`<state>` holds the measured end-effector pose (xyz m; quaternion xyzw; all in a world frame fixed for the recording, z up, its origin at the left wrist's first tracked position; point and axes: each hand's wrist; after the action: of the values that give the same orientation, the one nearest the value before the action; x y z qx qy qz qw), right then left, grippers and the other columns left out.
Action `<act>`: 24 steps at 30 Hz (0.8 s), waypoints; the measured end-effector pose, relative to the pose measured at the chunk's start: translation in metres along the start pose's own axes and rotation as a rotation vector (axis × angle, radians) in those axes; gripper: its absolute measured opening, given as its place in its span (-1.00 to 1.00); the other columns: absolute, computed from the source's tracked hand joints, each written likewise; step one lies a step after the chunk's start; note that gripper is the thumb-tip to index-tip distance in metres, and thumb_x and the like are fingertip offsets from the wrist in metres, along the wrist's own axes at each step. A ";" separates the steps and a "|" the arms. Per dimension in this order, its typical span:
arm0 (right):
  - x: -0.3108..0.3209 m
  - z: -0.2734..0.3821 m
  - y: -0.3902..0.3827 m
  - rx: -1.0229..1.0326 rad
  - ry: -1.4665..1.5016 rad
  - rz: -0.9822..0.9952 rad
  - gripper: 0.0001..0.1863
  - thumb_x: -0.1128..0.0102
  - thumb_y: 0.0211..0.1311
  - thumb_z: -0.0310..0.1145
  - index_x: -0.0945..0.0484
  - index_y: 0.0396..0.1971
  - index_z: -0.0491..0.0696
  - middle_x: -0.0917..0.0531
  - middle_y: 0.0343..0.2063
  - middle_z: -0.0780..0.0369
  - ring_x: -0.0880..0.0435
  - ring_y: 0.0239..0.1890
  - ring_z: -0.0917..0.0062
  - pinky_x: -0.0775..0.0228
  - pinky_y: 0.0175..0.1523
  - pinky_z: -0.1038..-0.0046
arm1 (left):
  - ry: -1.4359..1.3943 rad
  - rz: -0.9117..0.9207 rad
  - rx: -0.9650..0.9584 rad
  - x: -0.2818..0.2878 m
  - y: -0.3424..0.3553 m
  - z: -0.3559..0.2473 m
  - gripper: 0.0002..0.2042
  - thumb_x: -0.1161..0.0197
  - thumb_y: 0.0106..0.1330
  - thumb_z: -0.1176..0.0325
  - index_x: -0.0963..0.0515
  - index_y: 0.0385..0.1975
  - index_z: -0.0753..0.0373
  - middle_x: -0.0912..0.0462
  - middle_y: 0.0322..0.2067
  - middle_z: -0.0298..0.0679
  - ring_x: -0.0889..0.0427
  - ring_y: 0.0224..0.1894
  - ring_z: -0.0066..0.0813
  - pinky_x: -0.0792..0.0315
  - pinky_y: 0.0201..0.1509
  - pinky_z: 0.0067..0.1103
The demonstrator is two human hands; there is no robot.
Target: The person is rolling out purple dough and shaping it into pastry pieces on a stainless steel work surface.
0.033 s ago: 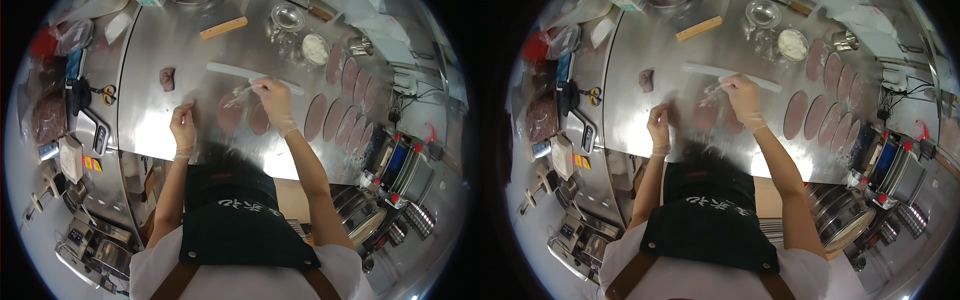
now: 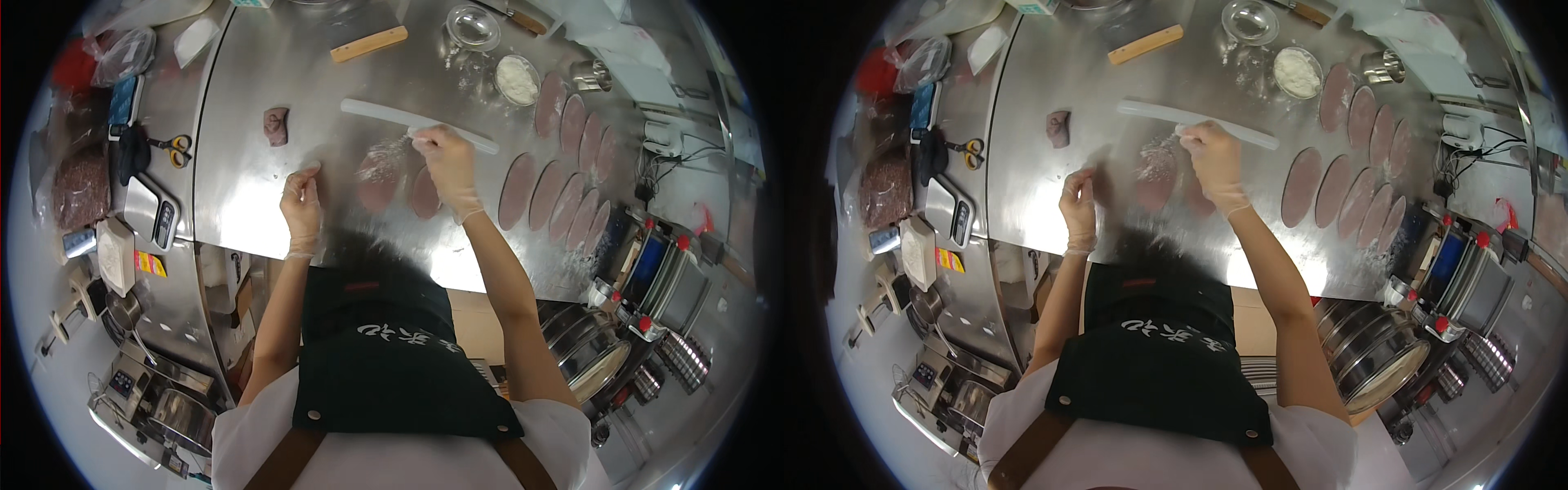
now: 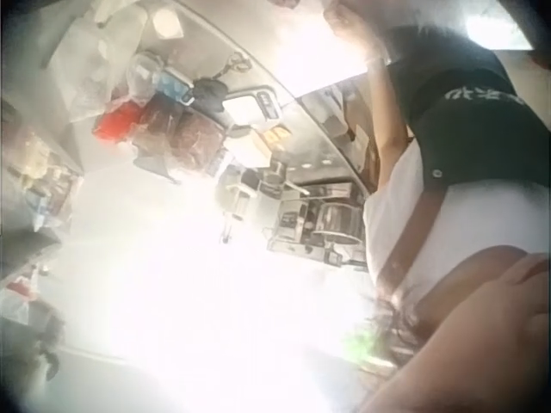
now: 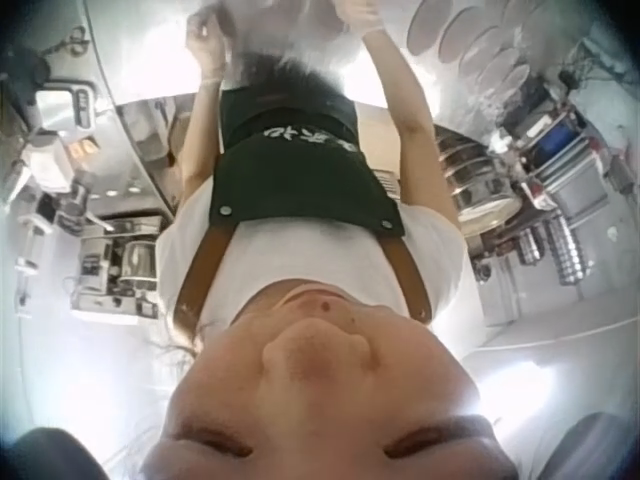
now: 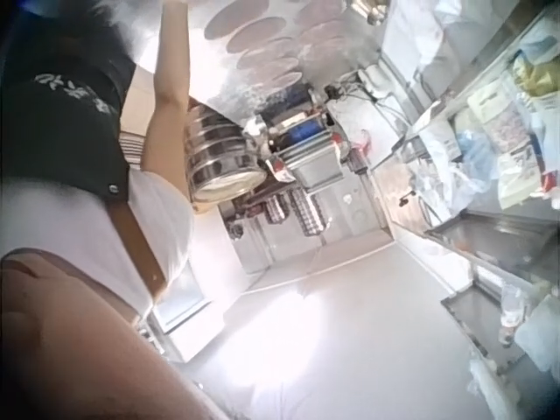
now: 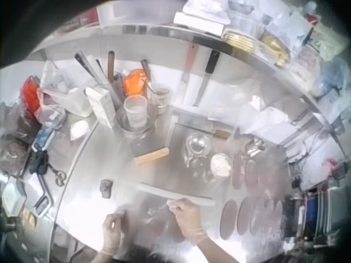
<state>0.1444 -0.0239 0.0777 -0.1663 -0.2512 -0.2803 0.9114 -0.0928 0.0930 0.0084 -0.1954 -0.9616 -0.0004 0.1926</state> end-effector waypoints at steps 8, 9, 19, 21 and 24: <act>0.029 -0.064 -0.036 0.023 -0.254 0.112 -0.81 -0.23 0.30 -0.39 -0.74 -0.16 -0.05 -0.77 -0.28 0.17 -0.75 -0.25 0.38 -0.58 -0.11 0.40 | 0.068 -0.017 0.008 0.015 -0.019 0.015 -0.76 -0.12 0.38 0.57 -0.59 0.00 0.32 -0.65 -0.03 -0.13 -0.62 0.01 -0.31 -0.45 0.15 -0.44; 0.040 -0.071 -0.029 0.169 -0.477 0.120 -0.76 -0.23 0.28 -0.42 -0.69 -0.08 -0.07 -0.74 -0.21 0.12 -0.73 -0.15 0.31 -0.56 -0.07 0.33 | 0.147 0.041 0.029 0.011 -0.021 0.012 -0.69 -0.15 0.38 0.51 -0.54 0.11 0.33 -0.61 0.08 -0.08 -0.59 0.12 -0.23 -0.42 0.25 -0.35; 0.069 -0.062 -0.005 0.140 -0.595 -0.249 -0.50 -0.16 0.37 -0.29 -0.44 0.29 -0.03 -0.48 0.29 0.04 -0.43 0.32 0.07 -0.28 0.38 0.19 | 0.904 0.752 -0.877 -0.171 -0.054 -0.028 -0.02 -0.19 0.21 -0.28 -0.10 0.46 0.37 -0.07 0.49 0.03 0.11 0.57 0.02 0.21 0.59 -0.15; 0.047 -0.084 -0.039 0.181 -0.520 -0.259 -0.48 -0.13 0.37 -0.33 -0.41 0.30 -0.10 -0.46 0.29 -0.01 -0.38 0.36 0.05 -0.22 0.41 0.12 | 0.848 0.908 -0.925 -0.158 -0.076 -0.024 -0.04 -0.18 0.23 -0.25 -0.11 0.46 0.37 -0.07 0.49 0.03 0.10 0.57 0.01 0.20 0.60 -0.16; 0.003 -0.118 -0.096 0.328 -0.599 -0.146 -0.39 -0.18 0.32 -0.28 -0.34 0.32 -0.18 -0.39 0.32 -0.05 -0.27 0.42 0.00 -0.11 0.45 -0.01 | 0.719 1.046 -0.878 -0.103 -0.096 0.005 -0.12 -0.16 0.29 -0.18 -0.13 0.45 0.37 -0.06 0.50 0.02 0.08 0.57 -0.02 0.16 0.59 -0.18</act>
<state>0.1327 -0.1529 -0.0018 -0.0742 -0.5605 -0.2395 0.7893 -0.0436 -0.0342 -0.0268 -0.6709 -0.5340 -0.3541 0.3732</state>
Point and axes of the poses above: each hand's wrist, its own y-axis towards the middle knuckle, its own x-axis out of the back of the hand, z = x × y
